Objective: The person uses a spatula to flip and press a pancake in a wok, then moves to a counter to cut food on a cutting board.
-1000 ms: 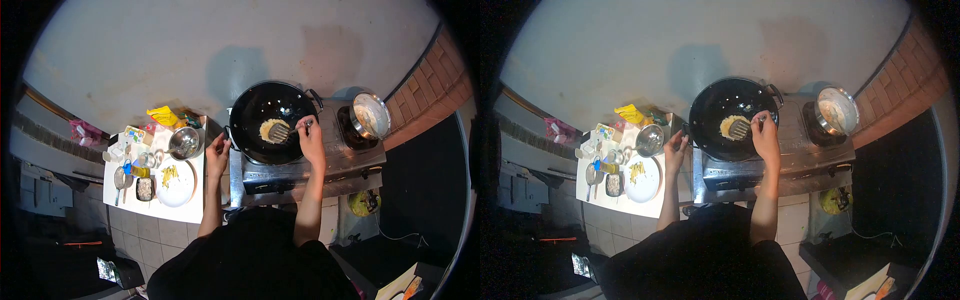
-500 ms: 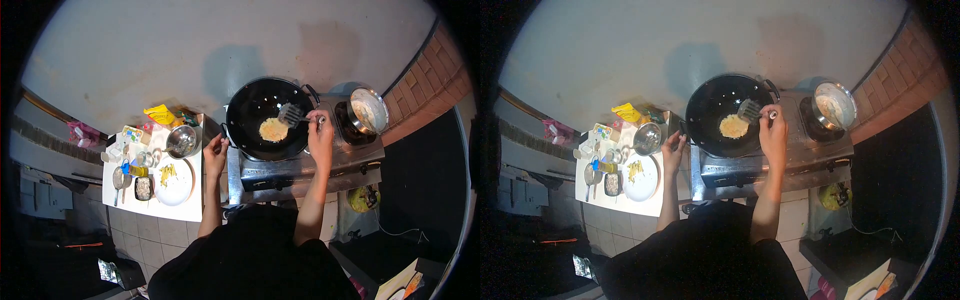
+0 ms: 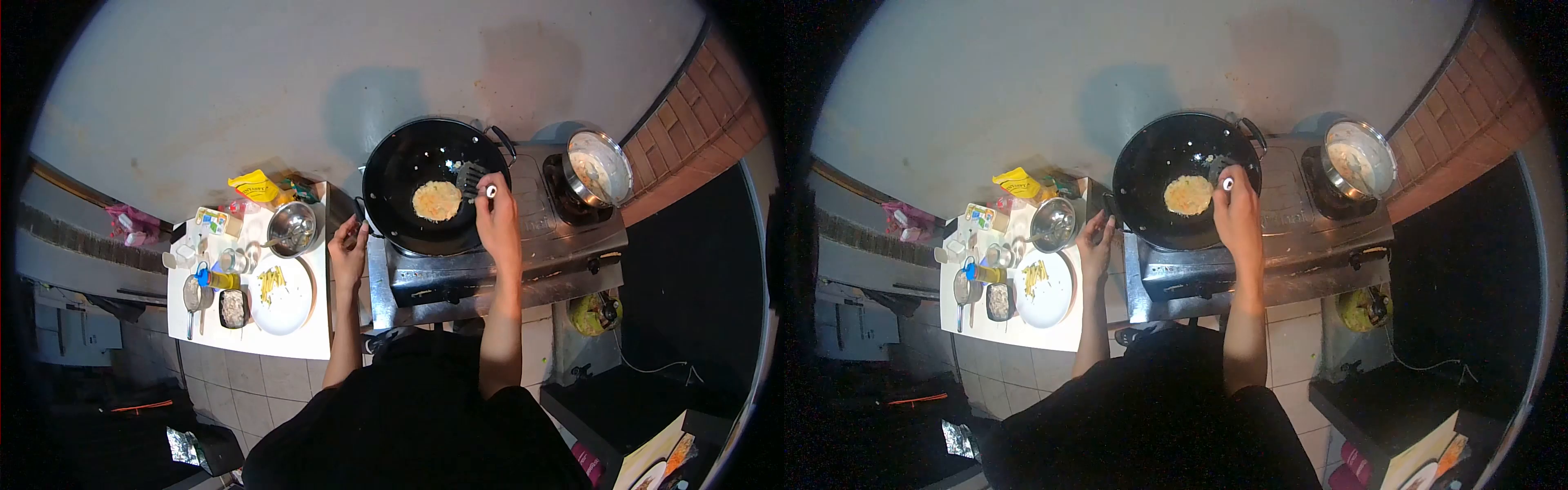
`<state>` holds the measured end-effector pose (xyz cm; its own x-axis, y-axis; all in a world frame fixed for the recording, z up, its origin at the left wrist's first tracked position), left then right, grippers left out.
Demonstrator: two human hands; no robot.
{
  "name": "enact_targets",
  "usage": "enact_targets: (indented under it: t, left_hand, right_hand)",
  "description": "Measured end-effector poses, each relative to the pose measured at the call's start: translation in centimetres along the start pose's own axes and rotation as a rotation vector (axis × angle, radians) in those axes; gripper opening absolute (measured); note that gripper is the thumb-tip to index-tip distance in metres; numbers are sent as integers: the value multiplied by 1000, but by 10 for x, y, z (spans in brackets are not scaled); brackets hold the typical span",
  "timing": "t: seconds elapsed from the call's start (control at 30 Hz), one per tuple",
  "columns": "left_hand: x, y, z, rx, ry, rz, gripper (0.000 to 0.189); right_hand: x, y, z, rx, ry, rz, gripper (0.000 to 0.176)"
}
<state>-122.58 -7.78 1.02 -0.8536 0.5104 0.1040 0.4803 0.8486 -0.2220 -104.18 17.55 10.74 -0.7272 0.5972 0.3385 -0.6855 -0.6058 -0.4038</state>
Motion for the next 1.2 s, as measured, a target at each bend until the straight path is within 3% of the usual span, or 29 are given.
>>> enact_targets:
  t: [0.13, 0.37, 0.43, 0.63, 0.9, 0.97, 1.2]
  left_hand:
    - [-2, 4, 5, -35, -32, 40, 38]
    - [-4, 7, 12, -118, -76, 77, 41]
    - [-4, 7, 11, -115, -88, 77, 41]
    - [-5, 6, 7, -91, -76, 80, 39]
    - [0, 4, 15, -139, -45, 77, 39]
    - [1, 3, 17, -125, -55, 92, 39]
    - [2, 2, 21, -103, -75, 114, 40]
  right_hand:
    - [-1, 10, 5, -105, 109, 15, 10]
    - [0, 13, 7, -13, 190, 105, 16]
    - [1, 11, 16, -21, 57, 69, 14]
    - [0, -7, 13, -84, 55, -35, 10]
    - [3, -14, 18, 25, 58, -14, 13]
    - [3, -18, 29, -35, -53, -43, 15]
    - [9, -4, 12, -18, -113, 10, 17]
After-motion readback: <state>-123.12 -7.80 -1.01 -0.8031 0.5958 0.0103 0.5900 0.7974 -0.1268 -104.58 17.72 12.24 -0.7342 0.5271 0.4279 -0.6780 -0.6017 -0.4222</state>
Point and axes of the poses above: each hand's wrist, its own x-axis towards the middle knuckle, its own y-axis out of the palm, z = x × y, the point moved 10 cm from there along x, towards the middle knuckle, and after that the axes turned 11 degrees about z, right-handed, at the moved point
